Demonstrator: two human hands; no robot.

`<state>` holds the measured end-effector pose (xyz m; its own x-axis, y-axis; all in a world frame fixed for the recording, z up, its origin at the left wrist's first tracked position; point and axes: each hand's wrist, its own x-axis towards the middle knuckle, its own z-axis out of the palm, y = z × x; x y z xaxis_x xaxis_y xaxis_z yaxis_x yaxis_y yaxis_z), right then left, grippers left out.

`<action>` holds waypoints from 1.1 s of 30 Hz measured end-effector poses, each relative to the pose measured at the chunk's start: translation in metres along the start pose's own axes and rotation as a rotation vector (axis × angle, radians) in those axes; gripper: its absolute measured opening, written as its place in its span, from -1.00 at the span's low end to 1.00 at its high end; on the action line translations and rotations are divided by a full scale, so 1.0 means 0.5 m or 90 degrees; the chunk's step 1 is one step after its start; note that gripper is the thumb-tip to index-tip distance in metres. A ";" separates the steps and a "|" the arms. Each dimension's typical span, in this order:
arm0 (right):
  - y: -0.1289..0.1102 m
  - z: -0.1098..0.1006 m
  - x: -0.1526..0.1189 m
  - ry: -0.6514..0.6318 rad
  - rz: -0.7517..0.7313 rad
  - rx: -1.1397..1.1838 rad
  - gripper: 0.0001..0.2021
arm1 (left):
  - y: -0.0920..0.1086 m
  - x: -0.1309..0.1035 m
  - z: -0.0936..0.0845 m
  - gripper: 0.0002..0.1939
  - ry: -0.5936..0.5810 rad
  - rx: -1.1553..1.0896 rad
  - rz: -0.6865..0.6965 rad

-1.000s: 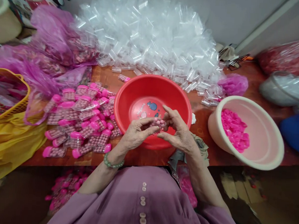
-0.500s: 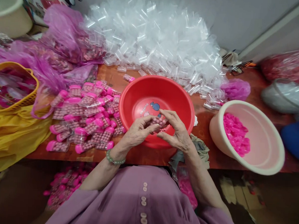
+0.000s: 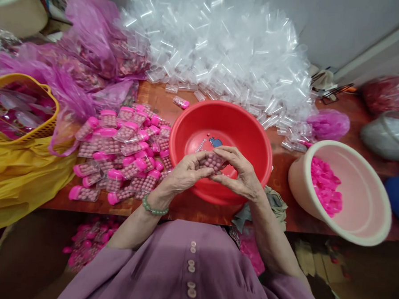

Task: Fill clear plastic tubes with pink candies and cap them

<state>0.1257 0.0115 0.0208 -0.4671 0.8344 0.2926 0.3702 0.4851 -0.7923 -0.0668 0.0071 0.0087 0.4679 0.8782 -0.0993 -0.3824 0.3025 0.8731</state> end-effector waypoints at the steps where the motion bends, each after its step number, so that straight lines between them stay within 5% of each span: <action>1: 0.002 0.002 0.005 0.005 0.002 0.011 -0.47 | 0.001 0.000 -0.005 -0.50 -0.007 -0.008 -0.005; 14: 0.021 0.022 0.040 0.124 0.096 0.219 -0.89 | 0.017 0.015 -0.030 -0.64 -0.005 -0.086 -0.053; 20: 0.023 0.010 0.021 0.145 0.105 0.204 -0.92 | 0.007 0.029 -0.028 -0.65 -0.023 -0.110 -0.069; 29: -0.009 -0.018 -0.002 0.039 0.165 0.266 -0.76 | -0.007 0.020 0.010 -0.66 -0.034 -0.093 -0.075; 33: -0.016 -0.019 -0.008 0.064 0.145 0.271 -0.75 | -0.007 0.003 0.026 -0.73 0.046 -0.078 -0.018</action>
<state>0.1324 0.0066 0.0312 -0.3247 0.9381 0.1205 0.0831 0.1552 -0.9844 -0.0545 0.0027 0.0114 0.4224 0.8921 -0.1606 -0.4666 0.3659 0.8053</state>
